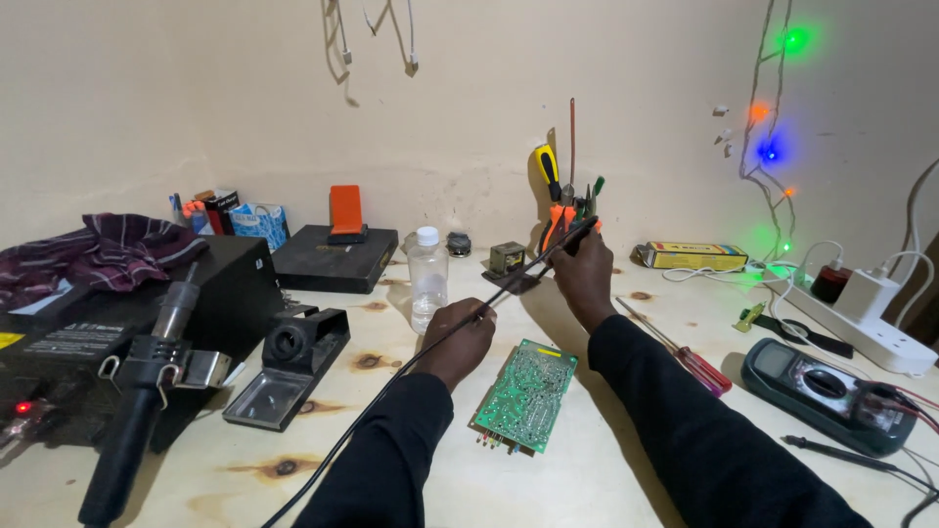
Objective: Soldering or desoldering electronic components on a printed circuit board using a soldering iron at a repair bench.
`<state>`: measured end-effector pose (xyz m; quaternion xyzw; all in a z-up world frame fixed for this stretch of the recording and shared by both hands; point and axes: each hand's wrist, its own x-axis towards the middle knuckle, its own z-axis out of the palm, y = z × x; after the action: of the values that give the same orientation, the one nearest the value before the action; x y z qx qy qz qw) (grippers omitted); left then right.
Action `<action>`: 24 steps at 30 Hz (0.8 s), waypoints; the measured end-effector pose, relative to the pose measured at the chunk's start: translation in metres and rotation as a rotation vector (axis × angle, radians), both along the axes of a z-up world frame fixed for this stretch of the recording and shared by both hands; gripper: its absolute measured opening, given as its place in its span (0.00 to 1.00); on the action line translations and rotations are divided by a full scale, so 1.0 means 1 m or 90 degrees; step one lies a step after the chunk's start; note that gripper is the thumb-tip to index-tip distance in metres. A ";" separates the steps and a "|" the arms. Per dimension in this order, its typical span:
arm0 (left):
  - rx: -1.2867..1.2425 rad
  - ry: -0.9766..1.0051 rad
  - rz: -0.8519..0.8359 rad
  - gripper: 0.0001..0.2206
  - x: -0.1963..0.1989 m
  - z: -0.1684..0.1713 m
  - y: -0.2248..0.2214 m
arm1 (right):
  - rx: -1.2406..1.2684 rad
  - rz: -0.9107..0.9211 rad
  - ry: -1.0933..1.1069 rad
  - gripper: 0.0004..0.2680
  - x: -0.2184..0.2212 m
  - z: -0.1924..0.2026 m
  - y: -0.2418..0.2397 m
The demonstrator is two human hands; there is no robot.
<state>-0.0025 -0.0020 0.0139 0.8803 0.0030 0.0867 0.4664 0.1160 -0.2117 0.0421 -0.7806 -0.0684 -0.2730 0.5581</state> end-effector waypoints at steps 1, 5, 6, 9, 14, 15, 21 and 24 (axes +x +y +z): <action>0.001 -0.002 -0.003 0.14 0.000 0.001 0.001 | 0.001 -0.003 -0.002 0.06 -0.006 0.007 0.004; -0.009 -0.034 -0.019 0.14 -0.004 0.000 0.001 | 0.040 0.038 0.047 0.05 -0.013 0.005 0.008; -0.011 -0.043 -0.023 0.13 -0.003 0.002 0.001 | 0.034 0.031 0.056 0.05 -0.009 0.001 0.004; -0.004 -0.054 -0.033 0.13 0.012 -0.005 0.001 | 0.028 0.015 0.008 0.07 -0.043 0.027 0.007; -0.015 -0.053 -0.043 0.13 0.000 -0.003 0.002 | 0.001 -0.009 0.017 0.07 -0.015 0.007 -0.006; -0.002 -0.057 -0.050 0.13 0.007 -0.004 0.003 | -0.043 -0.043 -0.015 0.07 -0.008 0.008 -0.009; -0.008 -0.062 -0.042 0.11 -0.001 -0.002 0.003 | 0.053 0.011 0.028 0.07 -0.033 0.014 0.005; -0.013 -0.054 -0.044 0.12 -0.015 0.008 0.001 | 0.064 0.023 -0.019 0.08 -0.040 0.022 0.002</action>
<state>-0.0174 -0.0009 0.0219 0.8705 -0.0462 0.1081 0.4778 0.0759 -0.2096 0.0639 -0.7460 -0.0774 -0.2778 0.6002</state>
